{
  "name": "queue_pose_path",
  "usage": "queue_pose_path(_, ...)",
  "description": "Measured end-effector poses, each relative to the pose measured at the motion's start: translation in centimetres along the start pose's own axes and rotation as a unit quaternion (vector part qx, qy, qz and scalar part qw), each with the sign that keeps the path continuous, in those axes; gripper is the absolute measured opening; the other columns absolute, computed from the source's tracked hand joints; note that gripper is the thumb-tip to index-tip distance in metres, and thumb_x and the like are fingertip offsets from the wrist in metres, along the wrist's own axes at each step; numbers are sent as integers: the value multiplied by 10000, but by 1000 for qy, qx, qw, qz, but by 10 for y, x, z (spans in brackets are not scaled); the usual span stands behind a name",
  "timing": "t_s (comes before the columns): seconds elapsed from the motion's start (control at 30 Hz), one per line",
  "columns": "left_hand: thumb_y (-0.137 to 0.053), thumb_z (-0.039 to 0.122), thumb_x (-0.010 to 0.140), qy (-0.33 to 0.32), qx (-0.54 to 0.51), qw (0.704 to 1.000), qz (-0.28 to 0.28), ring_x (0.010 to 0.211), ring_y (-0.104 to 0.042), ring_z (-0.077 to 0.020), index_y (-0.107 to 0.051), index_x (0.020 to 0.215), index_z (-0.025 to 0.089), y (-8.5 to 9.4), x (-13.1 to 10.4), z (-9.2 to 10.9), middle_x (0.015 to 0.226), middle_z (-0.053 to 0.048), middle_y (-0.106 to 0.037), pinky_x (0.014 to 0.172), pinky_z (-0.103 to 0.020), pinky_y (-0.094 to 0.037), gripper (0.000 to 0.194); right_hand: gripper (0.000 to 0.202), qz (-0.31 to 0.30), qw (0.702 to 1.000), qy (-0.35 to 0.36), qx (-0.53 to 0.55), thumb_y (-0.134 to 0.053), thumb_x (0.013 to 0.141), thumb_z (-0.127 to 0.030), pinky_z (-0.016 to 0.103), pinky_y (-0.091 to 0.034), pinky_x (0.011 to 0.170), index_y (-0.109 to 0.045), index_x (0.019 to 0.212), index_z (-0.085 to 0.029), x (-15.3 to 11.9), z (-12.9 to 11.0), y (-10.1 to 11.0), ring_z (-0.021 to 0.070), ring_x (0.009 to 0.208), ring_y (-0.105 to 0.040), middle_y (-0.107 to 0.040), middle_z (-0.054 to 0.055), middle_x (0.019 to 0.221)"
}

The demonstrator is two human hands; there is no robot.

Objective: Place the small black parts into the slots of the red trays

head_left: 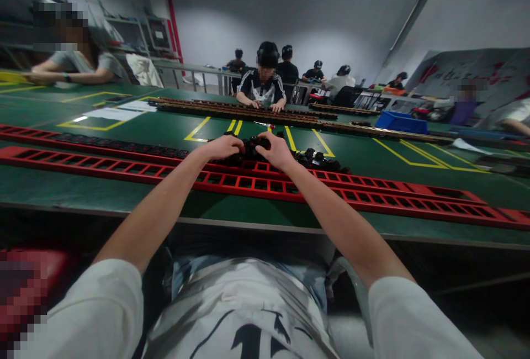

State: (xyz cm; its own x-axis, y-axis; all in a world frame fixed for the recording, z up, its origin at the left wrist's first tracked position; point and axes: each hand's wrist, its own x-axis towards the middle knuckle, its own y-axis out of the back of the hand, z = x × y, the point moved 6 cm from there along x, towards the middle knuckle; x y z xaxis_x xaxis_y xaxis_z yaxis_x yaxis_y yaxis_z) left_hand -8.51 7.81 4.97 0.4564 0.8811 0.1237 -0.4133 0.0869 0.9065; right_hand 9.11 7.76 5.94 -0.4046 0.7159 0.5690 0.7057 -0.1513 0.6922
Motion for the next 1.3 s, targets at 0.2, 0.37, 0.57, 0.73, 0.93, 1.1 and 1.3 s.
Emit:
queue_pose_path(0.2, -458, 133, 738, -9, 76, 997, -34, 874, -670, -167, -752, 964, 190, -4, 3, -3, 969, -20, -749, 796, -232, -493, 375, 323, -1, 1000, -2, -2, -659, 850, -285, 353, -494, 866, -670, 1153, -173, 0, 1, -1, 222, 905, -647, -716, 66, 1005)
queue_pose_path(0.37, -485, 221, 801, -38, 106, 994, -17, 912, -662, -173, -744, 967, 177, -4, 5, -2, 981, -34, -746, 834, -244, -481, 310, 315, 3, 1000, -3, -2, -664, 847, -286, 355, -505, 857, -674, 1147, -190, 0, 2, -1, 218, 884, -652, -721, 53, 982)
queue_pose_path(0.57, -485, 279, 842, -45, 106, 993, -8, 934, -660, -193, -753, 991, 173, -4, 4, 0, 1007, -56, -739, 853, -267, -478, 325, 309, 4, 1000, 1, -1, -669, 845, -284, 365, -514, 865, -678, 1140, -193, 0, 2, -1, 223, 894, -660, -726, 53, 990)
queue_pose_path(0.73, -479, 276, 830, -45, 106, 993, -19, 932, -657, -200, -742, 993, 162, -8, 5, -2, 1011, -63, -730, 860, -271, -476, 330, 319, 2, 1000, 2, -1, -674, 846, -287, 371, -516, 874, -678, 1151, -197, 0, 3, -2, 227, 905, -667, -727, 55, 1003)
queue_pose_path(0.93, -476, 291, 824, -50, 105, 993, -17, 909, -649, -207, -720, 971, 155, -8, 5, -1, 981, -72, -721, 834, -281, -465, 315, 320, 0, 1000, 10, 2, -671, 848, -277, 375, -517, 877, -680, 1152, -178, 1, 2, -2, 236, 924, -671, -730, 74, 1019)
queue_pose_path(1.1, -483, 300, 828, -52, 95, 994, -16, 877, -642, -211, -705, 949, 161, -8, 5, 0, 947, -67, -714, 814, -292, -460, 289, 322, 0, 1000, 6, -8, -674, 843, -281, 379, -519, 875, -680, 1151, -189, 1, 2, -2, 233, 913, -672, -735, 66, 1026)
queue_pose_path(1.3, -461, 281, 868, -33, 105, 994, -18, 868, -646, -209, -694, 937, 157, -8, 4, 2, 933, -70, -708, 842, -299, -458, 273, 327, -3, 1000, 12, -10, -671, 844, -276, 372, -513, 874, -678, 1152, -166, 1, 2, -3, 231, 913, -670, -733, 73, 1014)
